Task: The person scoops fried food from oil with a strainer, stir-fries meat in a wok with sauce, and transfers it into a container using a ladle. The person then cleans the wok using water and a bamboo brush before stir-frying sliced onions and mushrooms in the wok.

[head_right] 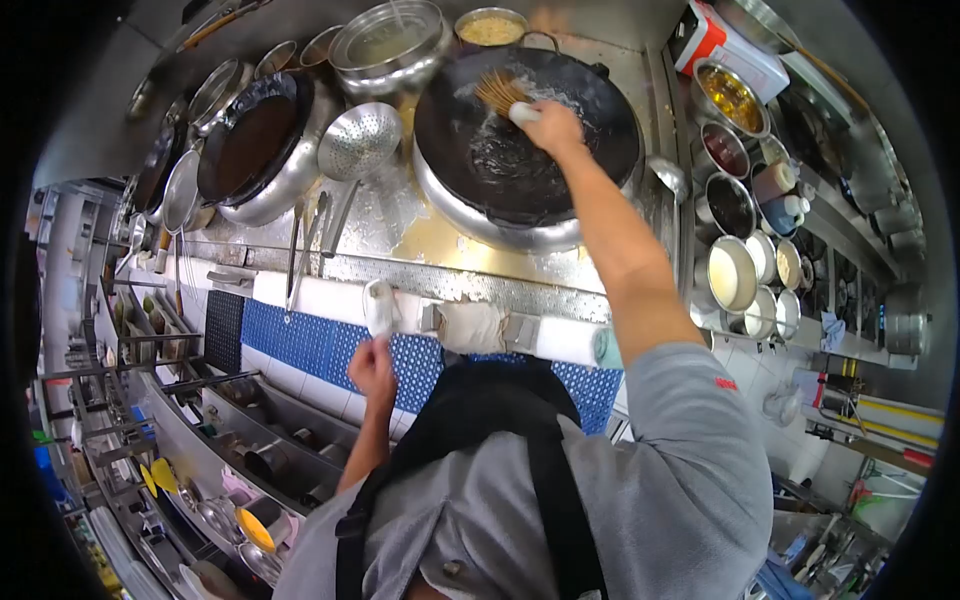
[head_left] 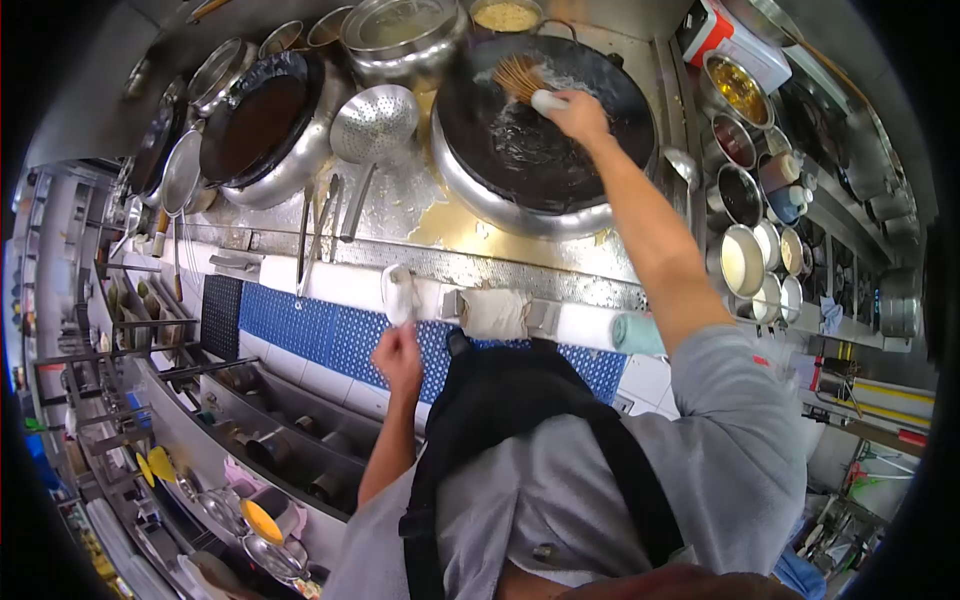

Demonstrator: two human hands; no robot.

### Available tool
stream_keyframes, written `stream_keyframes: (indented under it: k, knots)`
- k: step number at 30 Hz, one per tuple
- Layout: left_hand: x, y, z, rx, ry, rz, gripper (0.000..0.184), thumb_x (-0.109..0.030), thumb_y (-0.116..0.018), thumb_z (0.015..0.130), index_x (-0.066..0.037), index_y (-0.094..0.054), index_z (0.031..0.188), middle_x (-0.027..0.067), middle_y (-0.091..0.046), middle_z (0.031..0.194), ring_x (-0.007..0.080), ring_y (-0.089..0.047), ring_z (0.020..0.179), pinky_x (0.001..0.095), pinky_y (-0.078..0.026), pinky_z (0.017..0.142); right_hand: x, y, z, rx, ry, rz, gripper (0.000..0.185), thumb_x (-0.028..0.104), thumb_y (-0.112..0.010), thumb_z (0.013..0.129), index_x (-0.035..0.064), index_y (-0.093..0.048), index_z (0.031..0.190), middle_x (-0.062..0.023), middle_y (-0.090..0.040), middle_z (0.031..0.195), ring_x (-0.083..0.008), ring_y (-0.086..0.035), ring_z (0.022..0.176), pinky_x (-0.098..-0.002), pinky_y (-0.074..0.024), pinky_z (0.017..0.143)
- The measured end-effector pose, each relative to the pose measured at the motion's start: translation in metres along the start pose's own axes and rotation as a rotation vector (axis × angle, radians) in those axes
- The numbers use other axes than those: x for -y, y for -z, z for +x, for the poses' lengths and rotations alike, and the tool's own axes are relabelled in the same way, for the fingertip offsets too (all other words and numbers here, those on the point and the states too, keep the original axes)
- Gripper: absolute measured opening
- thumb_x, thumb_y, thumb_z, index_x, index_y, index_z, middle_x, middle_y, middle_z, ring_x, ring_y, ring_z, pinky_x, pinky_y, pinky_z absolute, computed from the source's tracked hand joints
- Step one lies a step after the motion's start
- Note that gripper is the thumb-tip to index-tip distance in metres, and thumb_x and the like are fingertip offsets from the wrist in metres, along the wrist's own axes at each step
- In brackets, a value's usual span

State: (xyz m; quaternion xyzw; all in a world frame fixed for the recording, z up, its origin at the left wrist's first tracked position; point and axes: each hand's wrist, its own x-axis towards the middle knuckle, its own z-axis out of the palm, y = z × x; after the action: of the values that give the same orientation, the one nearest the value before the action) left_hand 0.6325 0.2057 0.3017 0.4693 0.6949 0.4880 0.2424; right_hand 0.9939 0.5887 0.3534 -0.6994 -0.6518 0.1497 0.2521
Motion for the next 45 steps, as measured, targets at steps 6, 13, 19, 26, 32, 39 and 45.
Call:
stream_keyframes:
  k: [6,13,19,26,32,39,45]
  knots:
    - [-0.137,-0.152,0.081,0.26,-0.754,0.008,0.009,-0.01,-0.074,0.085,-0.004,-0.068,0.089,0.0131,-0.065,0.093,0.0319,-0.062,0.089,0.0424,-0.047,0.082,0.023,0.05,-0.096,0.341,0.228,0.142,0.044,0.032,-0.08,0.076,0.0117,-0.075,0.115,-0.0191,-0.074,0.109,-0.0352,-0.072,0.099,-0.0438,-0.0547,0.093]
    - [-0.136,-0.242,0.098,0.579,-0.77,0.593,0.032,-0.034,-0.06,0.096,-0.008,-0.074,0.083,0.0114,-0.071,0.087,0.0306,-0.064,0.089,0.044,-0.042,0.087,-0.026,0.109,-0.04,0.469,0.058,-0.083,0.039,0.021,-0.08,0.075,0.011,-0.076,0.112,-0.0115,-0.073,0.076,-0.0204,-0.065,0.051,-0.0355,-0.0534,0.051]
    - [-0.122,-0.245,0.09,0.572,-0.807,0.589,0.037,-0.036,-0.058,0.097,-0.008,-0.074,0.079,0.0115,-0.072,0.083,0.0301,-0.066,0.087,0.0458,-0.043,0.086,0.016,0.001,-0.016,0.132,0.06,0.188,0.045,0.032,-0.083,0.074,0.0116,-0.076,0.113,-0.0143,-0.075,0.086,-0.0215,-0.07,0.061,-0.0367,-0.0573,0.058]
    - [-0.146,-0.255,0.085,0.645,-0.674,0.81,0.028,-0.027,-0.054,0.096,-0.007,-0.072,0.089,0.0142,-0.074,0.091,0.0306,-0.069,0.093,0.0491,-0.045,0.09,-0.003,0.138,-0.131,0.459,0.381,-0.087,0.045,0.026,-0.081,0.075,0.0083,-0.073,0.116,-0.0187,-0.073,0.109,-0.0375,-0.069,0.104,-0.0433,-0.0532,0.093]
    - [-0.139,-0.257,0.086,0.604,-0.748,0.722,0.025,-0.024,-0.054,0.095,-0.007,-0.07,0.087,0.0148,-0.072,0.091,0.0321,-0.067,0.089,0.0514,-0.044,0.086,-0.079,0.135,-0.036,0.036,0.173,-0.507,0.031,0.026,-0.064,0.089,0.0151,-0.072,0.117,-0.0149,-0.073,0.108,-0.0359,-0.069,0.104,-0.0486,-0.0536,0.094]
    - [-0.156,-0.252,0.086,0.714,-0.654,0.813,0.028,-0.024,-0.053,0.093,-0.006,-0.074,0.096,0.015,-0.075,0.096,0.0305,-0.069,0.096,0.0506,-0.044,0.094,0.033,0.008,-0.015,0.277,-0.07,0.278,0.049,0.03,-0.083,0.073,0.0117,-0.072,0.118,-0.0192,-0.074,0.103,-0.0369,-0.071,0.098,-0.0444,-0.0551,0.089]
    - [-0.153,-0.245,0.082,0.724,-0.69,0.827,0.033,-0.036,-0.059,0.097,-0.007,-0.074,0.097,0.0159,-0.075,0.093,0.0319,-0.072,0.092,0.0477,-0.046,0.093,-0.013,0.099,-0.117,0.486,0.448,0.239,0.047,0.02,-0.078,0.082,0.0069,-0.069,0.126,-0.0126,-0.071,0.087,-0.0155,-0.062,0.051,-0.0318,-0.0521,0.05]
